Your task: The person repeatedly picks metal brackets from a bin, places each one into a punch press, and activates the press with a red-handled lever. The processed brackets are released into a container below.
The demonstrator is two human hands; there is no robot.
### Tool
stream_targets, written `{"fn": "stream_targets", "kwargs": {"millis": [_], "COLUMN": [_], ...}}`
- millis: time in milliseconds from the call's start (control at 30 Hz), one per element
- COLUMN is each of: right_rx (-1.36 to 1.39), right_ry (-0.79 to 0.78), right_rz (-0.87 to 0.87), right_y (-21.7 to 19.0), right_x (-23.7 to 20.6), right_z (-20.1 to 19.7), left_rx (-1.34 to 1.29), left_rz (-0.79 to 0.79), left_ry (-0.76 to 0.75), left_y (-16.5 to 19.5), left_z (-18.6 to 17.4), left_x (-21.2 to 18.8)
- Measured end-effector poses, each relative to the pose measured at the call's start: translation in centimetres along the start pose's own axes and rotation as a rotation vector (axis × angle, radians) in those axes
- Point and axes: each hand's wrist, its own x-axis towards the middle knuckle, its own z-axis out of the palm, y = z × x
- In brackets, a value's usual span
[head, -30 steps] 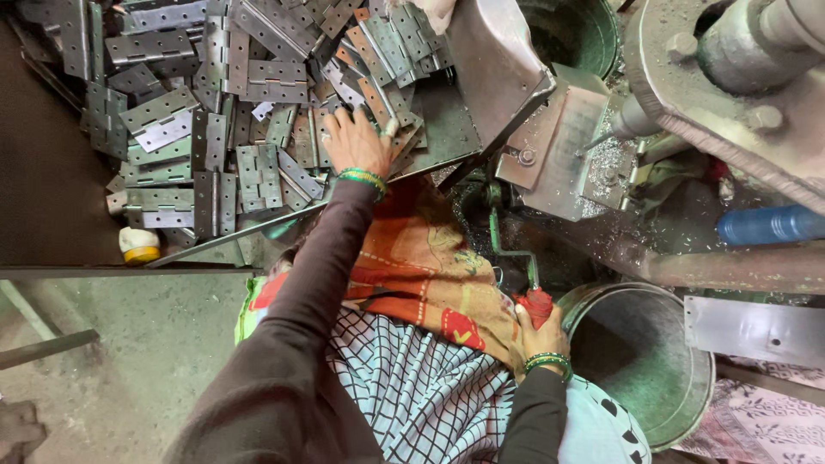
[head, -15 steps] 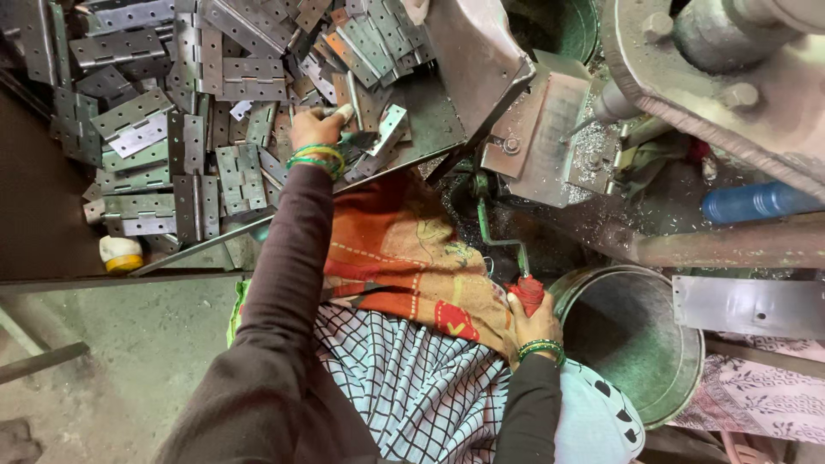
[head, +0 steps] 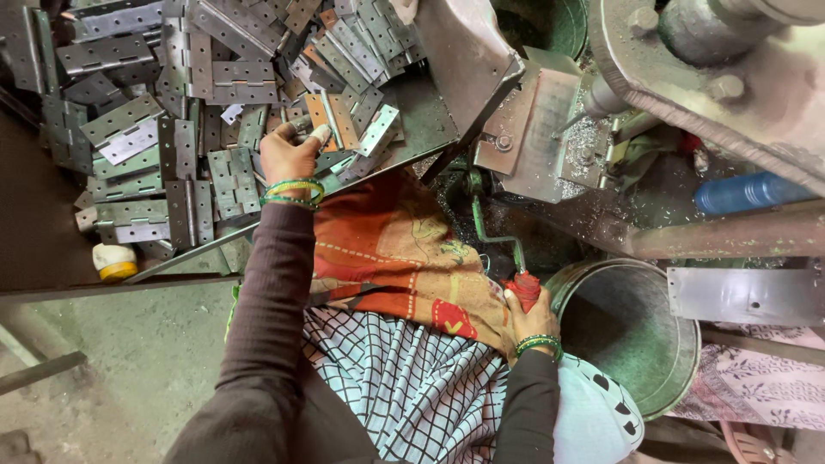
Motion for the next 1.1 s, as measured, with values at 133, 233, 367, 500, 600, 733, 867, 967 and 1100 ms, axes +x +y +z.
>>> {"fn": "stream_targets", "kwargs": {"millis": [133, 233, 367, 500, 600, 733, 867, 967, 1100], "right_rx": [0.008, 0.013, -0.028, -0.048, 0.002, -0.039, -0.032, -0.128, -0.326], "right_ry": [0.003, 0.014, 0.046, 0.032, 0.083, 0.031, 0.019, -0.086, -0.041], "right_rz": [0.011, 0.013, -0.040, 0.025, -0.035, 0.003, -0.034, -0.048, -0.099], "right_y": [0.0, 0.5, 1.0, 1.2, 1.6, 2.5, 2.3, 1.1, -1.3], "right_x": [0.0, 0.2, 0.6, 0.9, 1.0, 1.4, 1.9, 2.2, 0.5], "right_z": [0.3, 0.8, 1.6, 1.7, 2.0, 3.0, 2.2, -2.2, -8.7], "left_rx": [0.024, -0.180, -0.324, 0.062, 0.286, 0.380, 0.583, 0.638, 0.675], "left_rz": [0.282, 0.205, 0.134, 0.432, 0.477, 0.691, 1.010, 1.010, 0.871], "left_ry": [-0.151, -0.481, -0.656, -0.323, -0.374, -0.431, -0.372, -0.300, -0.520], "left_y": [2.3, 3.8, 6.1, 7.6, 8.0, 7.8, 7.8, 7.9, 7.8], "left_z": [1.8, 6.4, 15.4, 19.9, 19.8, 18.8, 20.5, 22.8, 24.8], "left_x": [-2.8, -6.9, -12.0, -14.8, -15.8, -16.1, -15.7, -15.4, -14.7]}}
